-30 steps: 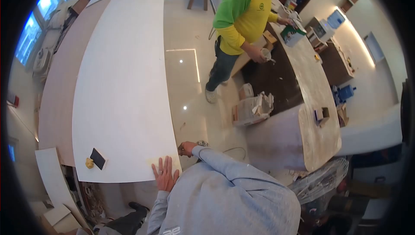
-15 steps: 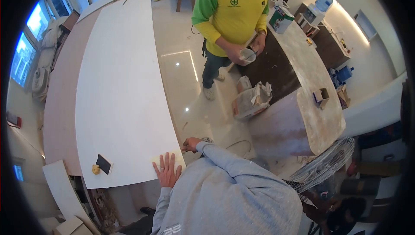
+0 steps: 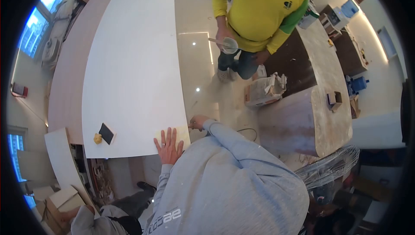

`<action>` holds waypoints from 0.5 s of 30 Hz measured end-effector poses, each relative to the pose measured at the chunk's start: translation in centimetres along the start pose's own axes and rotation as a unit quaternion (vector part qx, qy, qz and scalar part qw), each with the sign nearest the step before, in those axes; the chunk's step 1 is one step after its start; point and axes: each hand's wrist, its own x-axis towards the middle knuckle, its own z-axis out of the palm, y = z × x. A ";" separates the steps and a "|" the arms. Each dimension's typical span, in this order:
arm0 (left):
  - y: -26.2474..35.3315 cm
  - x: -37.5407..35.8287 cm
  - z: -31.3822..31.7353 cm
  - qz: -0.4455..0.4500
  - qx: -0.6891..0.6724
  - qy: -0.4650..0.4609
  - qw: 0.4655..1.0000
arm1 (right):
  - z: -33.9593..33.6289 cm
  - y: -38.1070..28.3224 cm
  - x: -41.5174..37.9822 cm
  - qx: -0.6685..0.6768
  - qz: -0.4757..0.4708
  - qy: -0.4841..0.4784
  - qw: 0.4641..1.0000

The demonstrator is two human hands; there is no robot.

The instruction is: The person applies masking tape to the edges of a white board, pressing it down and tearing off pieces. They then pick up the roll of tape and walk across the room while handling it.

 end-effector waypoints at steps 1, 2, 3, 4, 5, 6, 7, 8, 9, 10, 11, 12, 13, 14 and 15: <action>0.3 0.3 -0.3 -0.016 -0.004 0.003 1.000 | -0.1 0.0 0.2 0.001 -0.002 0.002 1.000; 0.7 0.3 -0.8 -0.031 0.008 0.005 0.999 | 0.1 0.0 0.3 0.002 -0.004 0.004 1.000; 0.7 0.7 -0.6 -0.037 0.006 0.016 0.999 | 0.4 0.1 0.5 0.005 -0.006 0.004 1.000; 0.6 0.8 0.0 -0.048 0.006 0.023 0.999 | 1.4 2.0 2.3 0.016 -0.023 0.025 0.999; 0.4 0.5 0.6 -0.064 0.007 0.023 0.998 | 2.5 3.9 4.0 0.029 -0.039 0.037 0.998; 0.2 0.5 1.2 -0.062 0.017 0.035 0.997 | 1.5 3.2 2.7 0.079 -0.033 0.034 0.996; -0.1 0.7 1.7 -0.065 0.030 0.041 0.997 | 2.4 5.2 4.5 0.105 -0.051 0.023 0.993; 0.2 0.8 1.5 -0.080 0.024 0.033 0.996 | 1.9 4.5 3.7 0.098 -0.035 0.006 0.995; 0.3 0.5 1.8 -0.089 0.018 0.061 0.994 | 1.4 3.7 2.7 0.089 -0.019 -0.011 0.996; 0.8 0.4 1.3 -0.099 0.002 0.067 0.993 | 0.7 2.0 0.7 0.050 0.022 0.004 0.998; 1.1 0.4 1.0 -0.114 -0.004 0.064 0.991 | -0.1 0.9 -0.5 0.046 0.022 -0.007 0.999; 1.3 0.5 0.9 -0.122 -0.011 0.069 0.990 | -0.5 0.5 -1.1 0.040 0.020 -0.008 0.999; 1.4 0.4 1.0 -0.130 -0.008 0.067 0.989 | -0.3 0.7 -1.0 0.034 0.017 -0.007 0.999; 1.4 0.5 0.9 -0.136 -0.005 0.066 0.988 | -0.2 0.8 -0.9 0.029 0.014 -0.002 0.999; 1.5 0.7 0.9 -0.141 -0.002 0.065 0.988 | -0.2 1.0 -0.8 0.024 0.010 0.003 1.000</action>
